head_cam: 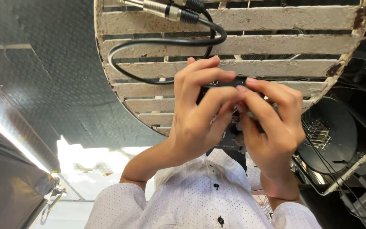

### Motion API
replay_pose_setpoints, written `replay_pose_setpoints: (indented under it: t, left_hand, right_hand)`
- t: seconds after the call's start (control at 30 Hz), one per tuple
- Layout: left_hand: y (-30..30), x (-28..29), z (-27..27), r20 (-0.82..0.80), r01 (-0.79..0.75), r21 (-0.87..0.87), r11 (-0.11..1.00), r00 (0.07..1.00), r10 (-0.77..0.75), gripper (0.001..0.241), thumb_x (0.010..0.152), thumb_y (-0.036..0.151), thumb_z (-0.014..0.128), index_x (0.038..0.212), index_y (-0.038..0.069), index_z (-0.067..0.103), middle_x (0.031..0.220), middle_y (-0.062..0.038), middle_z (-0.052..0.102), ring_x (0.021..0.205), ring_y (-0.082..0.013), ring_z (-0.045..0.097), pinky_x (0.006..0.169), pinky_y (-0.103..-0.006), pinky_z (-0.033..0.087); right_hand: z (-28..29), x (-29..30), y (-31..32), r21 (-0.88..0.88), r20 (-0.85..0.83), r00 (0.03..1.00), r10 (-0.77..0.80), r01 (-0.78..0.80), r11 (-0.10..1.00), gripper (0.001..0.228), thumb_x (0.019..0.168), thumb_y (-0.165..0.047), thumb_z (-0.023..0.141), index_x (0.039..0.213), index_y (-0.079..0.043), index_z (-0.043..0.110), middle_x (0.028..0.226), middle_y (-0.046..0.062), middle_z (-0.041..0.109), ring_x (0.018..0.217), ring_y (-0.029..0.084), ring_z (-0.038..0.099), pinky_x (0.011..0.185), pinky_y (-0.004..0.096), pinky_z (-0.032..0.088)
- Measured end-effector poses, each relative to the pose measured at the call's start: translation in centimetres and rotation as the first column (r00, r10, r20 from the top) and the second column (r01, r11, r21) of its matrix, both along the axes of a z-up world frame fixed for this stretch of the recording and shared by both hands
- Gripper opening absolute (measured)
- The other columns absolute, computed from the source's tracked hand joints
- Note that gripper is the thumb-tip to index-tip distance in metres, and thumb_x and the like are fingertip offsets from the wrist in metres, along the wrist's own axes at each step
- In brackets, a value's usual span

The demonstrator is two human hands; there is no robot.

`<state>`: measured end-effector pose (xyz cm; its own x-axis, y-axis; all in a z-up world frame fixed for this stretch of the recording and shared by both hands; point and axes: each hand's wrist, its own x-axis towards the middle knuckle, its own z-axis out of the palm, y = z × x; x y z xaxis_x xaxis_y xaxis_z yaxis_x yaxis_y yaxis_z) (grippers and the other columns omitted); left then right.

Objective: Cleaning a Marshall amplifier and a direct box with a cloth.

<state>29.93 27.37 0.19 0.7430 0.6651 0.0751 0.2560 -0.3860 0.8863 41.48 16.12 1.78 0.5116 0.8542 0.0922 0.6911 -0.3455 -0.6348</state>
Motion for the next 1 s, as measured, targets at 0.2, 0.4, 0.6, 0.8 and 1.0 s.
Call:
replay_pose_setpoints:
  t: [0.2,0.4,0.6,0.8,1.0]
  left_hand:
    - [-2.3,-0.7,2.0,0.174,0.175,0.046,0.983,0.968,-0.181,0.029,0.096,0.004,0.077,0.121,0.01,0.063,0.132,-0.007,0.057,0.131,-0.0295,0.055,0.121,-0.0506,0.04]
    - [-8.1,-6.2,0.9,0.339,0.323,-0.19,0.927,0.908,-0.247,0.043,0.107,0.017,0.071,0.142,0.007,0.048,0.139,-0.01,0.052,0.127,-0.0231,0.054,0.111,-0.0319,0.046]
    - [-15.6,-12.0,-2.1,0.363,0.658,-0.486,0.575,0.751,-0.552,0.045,0.11,0.038,0.056,0.132,-0.001,0.052,0.123,-0.011,0.062,0.12,-0.018,0.062,0.108,-0.0293,0.048]
    - [-24.0,-15.6,-4.9,0.218,0.758,-0.577,0.305,0.503,-0.836,0.048,0.106,0.039,0.05,0.13,-0.002,0.057,0.113,-0.015,0.058,0.1,-0.0252,0.056,0.093,-0.035,0.047]
    - [-34.5,-18.4,-7.2,0.495,0.924,-0.381,0.044,0.244,-0.834,0.05,0.118,0.033,0.036,0.147,-0.007,0.044,0.148,-0.017,0.052,0.138,-0.0267,0.051,0.12,-0.0356,0.039]
  right_hand:
    - [-0.7,-1.7,-3.7,0.249,0.006,0.994,-0.111,0.106,0.963,0.027,0.095,0.003,0.079,0.119,-0.001,0.07,0.118,0.013,0.065,0.102,0.028,0.065,0.088,0.037,0.055]
    - [0.4,-7.9,-9.2,0.423,-0.018,0.983,-0.184,0.175,0.889,0.023,0.093,0.0,0.081,0.112,-0.001,0.068,0.108,0.012,0.064,0.094,0.025,0.068,0.076,0.033,0.056]
    - [-0.3,-16.9,-18.9,0.461,0.031,0.932,-0.362,0.307,0.832,0.023,0.096,0.002,0.083,0.115,-0.002,0.07,0.11,0.011,0.065,0.095,0.023,0.066,0.079,0.032,0.054]
    - [-0.5,-25.3,-27.8,0.417,-0.044,0.75,-0.66,0.614,0.67,0.02,0.098,0.0,0.078,0.116,-0.003,0.07,0.116,0.012,0.066,0.1,0.023,0.066,0.085,0.03,0.054]
    - [-0.3,-31.9,-36.8,0.4,-0.142,0.433,-0.89,0.848,0.349,0.021,0.1,-0.008,0.073,0.12,-0.004,0.069,0.118,0.011,0.063,0.105,0.022,0.062,0.087,0.029,0.05]
